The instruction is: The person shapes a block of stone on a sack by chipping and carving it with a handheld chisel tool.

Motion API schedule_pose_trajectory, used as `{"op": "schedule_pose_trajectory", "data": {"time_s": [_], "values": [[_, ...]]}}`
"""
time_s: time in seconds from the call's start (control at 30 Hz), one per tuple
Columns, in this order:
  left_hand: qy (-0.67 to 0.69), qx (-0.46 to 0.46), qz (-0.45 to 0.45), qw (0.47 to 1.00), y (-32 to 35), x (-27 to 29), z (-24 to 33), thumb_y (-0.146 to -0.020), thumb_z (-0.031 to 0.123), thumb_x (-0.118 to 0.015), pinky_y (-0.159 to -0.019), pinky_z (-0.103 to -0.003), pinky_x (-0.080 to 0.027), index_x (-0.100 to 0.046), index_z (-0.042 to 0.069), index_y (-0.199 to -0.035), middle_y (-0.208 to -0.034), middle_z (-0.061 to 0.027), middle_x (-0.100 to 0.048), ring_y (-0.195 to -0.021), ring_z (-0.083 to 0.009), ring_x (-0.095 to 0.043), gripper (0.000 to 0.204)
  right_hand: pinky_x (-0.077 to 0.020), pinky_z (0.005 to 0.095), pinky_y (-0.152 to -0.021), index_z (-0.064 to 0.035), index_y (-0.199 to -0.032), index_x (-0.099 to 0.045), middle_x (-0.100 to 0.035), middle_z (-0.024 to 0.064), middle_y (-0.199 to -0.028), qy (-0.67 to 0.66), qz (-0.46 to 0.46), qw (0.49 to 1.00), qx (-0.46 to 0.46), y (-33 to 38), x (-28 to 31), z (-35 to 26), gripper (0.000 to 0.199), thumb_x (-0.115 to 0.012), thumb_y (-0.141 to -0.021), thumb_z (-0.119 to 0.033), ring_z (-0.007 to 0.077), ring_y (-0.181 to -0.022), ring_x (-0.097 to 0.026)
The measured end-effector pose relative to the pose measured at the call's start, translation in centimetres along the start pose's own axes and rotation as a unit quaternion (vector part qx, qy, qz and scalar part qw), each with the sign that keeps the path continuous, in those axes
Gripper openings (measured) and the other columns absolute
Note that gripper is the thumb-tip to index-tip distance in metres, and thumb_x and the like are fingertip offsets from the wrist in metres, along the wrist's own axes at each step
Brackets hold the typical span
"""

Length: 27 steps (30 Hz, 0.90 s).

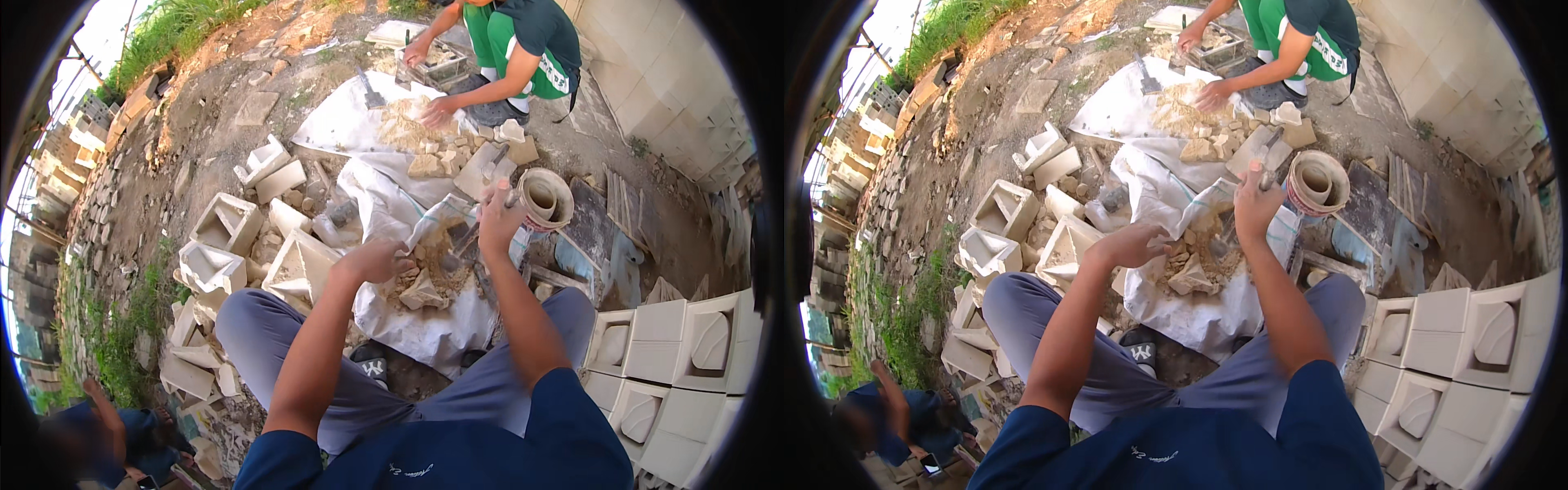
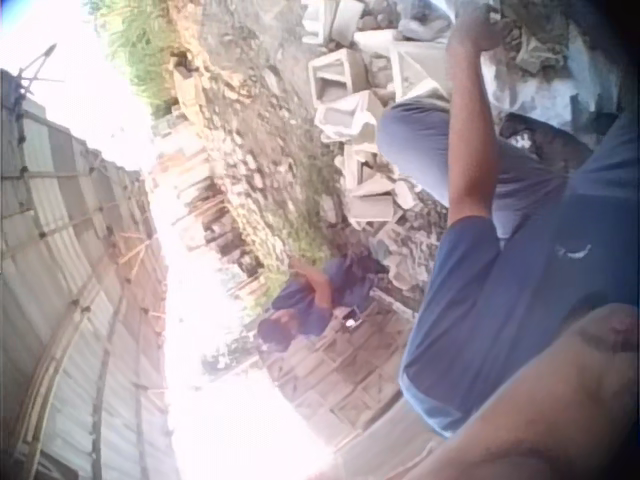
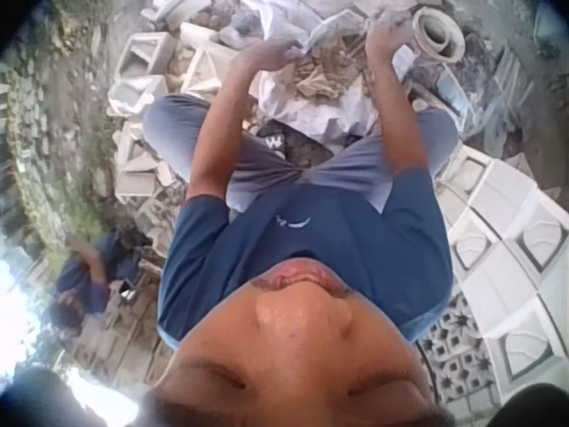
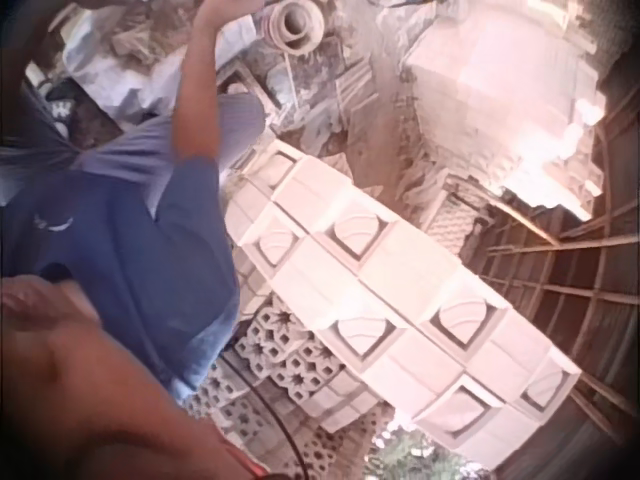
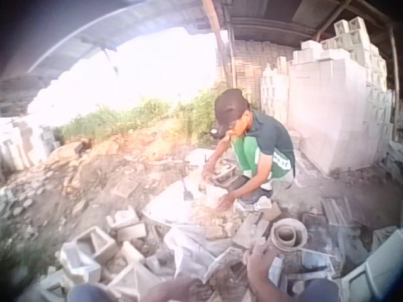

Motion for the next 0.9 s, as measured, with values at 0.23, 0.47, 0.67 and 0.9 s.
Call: {"op": "schedule_pose_trajectory", "data": {"time_s": [0.23, 0.47, 0.67, 0.9], "values": [[0.011, 0.002, -0.004, 1.000, -0.7, -0.5, 0.8, -0.097, 0.043, -0.061, -0.103, -0.042, -0.045, -0.059, 0.005, -0.129, -0.126, -0.0196, -0.062, -0.120, -0.0356, -0.058, 0.049, -0.0292, 0.0273, -0.038, -0.0042, -0.058, -0.047, -0.044, 0.0031, -0.050, -0.130, -0.143, 0.980, -0.044, 2.0, -1.1, 3.4, 0.067, -0.034, -0.105, -0.050, 0.0128, -0.040, -0.041], [0.004, 0.009, 0.013, 1.000, 0.3, -0.1, 1.0, -0.097, 0.045, -0.060, -0.103, -0.041, -0.045, -0.059, 0.006, -0.130, -0.128, -0.0198, -0.062, -0.123, -0.0344, -0.056, 0.051, -0.0285, 0.0293, -0.039, -0.0057, -0.061, -0.042, -0.042, 0.0031, -0.049, -0.195, -0.163, 0.967, -0.030, 1.2, -2.6, -3.0, 0.064, -0.035, -0.104, -0.054, 0.0145, -0.041, -0.042], [0.004, 0.027, -0.023, 0.999, -0.5, 0.1, 1.3, -0.097, 0.046, -0.060, -0.103, -0.041, -0.045, -0.058, 0.006, -0.130, -0.128, -0.0199, -0.062, -0.121, -0.0343, -0.057, 0.052, -0.0286, 0.0282, -0.039, -0.0065, -0.060, -0.043, -0.043, 0.0067, -0.047, -0.108, -0.183, 0.977, 0.008, 1.4, -4.4, 2.5, 0.070, -0.028, -0.104, -0.059, 0.0156, -0.038, -0.039], [0.017, 0.015, -0.002, 1.000, 0.7, 0.2, 1.1, -0.097, 0.045, -0.059, -0.103, -0.042, -0.045, -0.058, 0.005, -0.130, -0.128, -0.0204, -0.062, -0.122, -0.0353, -0.057, 0.052, -0.0357, 0.0288, -0.043, -0.0062, -0.058, -0.042, -0.043, 0.0013, -0.050, -0.127, -0.154, 0.978, -0.055, 1.7, -5.4, -2.1, 0.062, -0.040, -0.105, -0.047, 0.0127, -0.043, -0.042]]}}
Point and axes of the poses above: each hand's wrist, its own y-axis away from the middle knuckle, its own x-axis out of the back of the hand, z = x × y, the point moved 8 cm from there along -y, towards the middle knuckle
